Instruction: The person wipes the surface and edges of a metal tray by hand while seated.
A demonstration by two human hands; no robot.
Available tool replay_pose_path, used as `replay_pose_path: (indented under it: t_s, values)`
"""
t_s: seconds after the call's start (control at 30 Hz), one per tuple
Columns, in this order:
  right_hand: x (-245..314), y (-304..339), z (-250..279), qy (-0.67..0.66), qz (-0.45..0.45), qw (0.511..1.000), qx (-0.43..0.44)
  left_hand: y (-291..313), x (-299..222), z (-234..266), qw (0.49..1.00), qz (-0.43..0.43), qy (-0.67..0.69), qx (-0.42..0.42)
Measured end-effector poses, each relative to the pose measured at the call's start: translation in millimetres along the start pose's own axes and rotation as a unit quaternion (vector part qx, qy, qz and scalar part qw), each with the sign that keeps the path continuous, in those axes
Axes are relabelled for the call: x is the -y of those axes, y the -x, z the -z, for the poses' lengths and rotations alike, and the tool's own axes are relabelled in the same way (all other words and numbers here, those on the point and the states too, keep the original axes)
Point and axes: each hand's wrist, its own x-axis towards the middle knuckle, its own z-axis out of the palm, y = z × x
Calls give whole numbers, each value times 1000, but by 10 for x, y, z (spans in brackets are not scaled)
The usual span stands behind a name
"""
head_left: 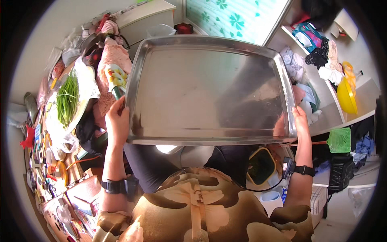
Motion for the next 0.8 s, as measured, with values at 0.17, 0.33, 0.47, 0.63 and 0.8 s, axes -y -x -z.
replay_pose_path:
  t_s: [0.17,0.33,0.47,0.63,0.8]
  values:
    - [-476,-104,-27,-31,-29,999,7,-264,-486,295,999,-4,42,32]
    - [-303,31,-333,11,1,1000,-27,-394,-461,430,998,4,63,31]
    - [-280,60,-287,-14,-23,999,23,-452,-428,405,999,-8,34,36]
    - [-179,86,-383,-13,-31,999,11,-433,-562,483,999,-21,18,32]
    - [-224,123,-376,-37,-55,998,14,-475,-595,414,997,-10,65,40]
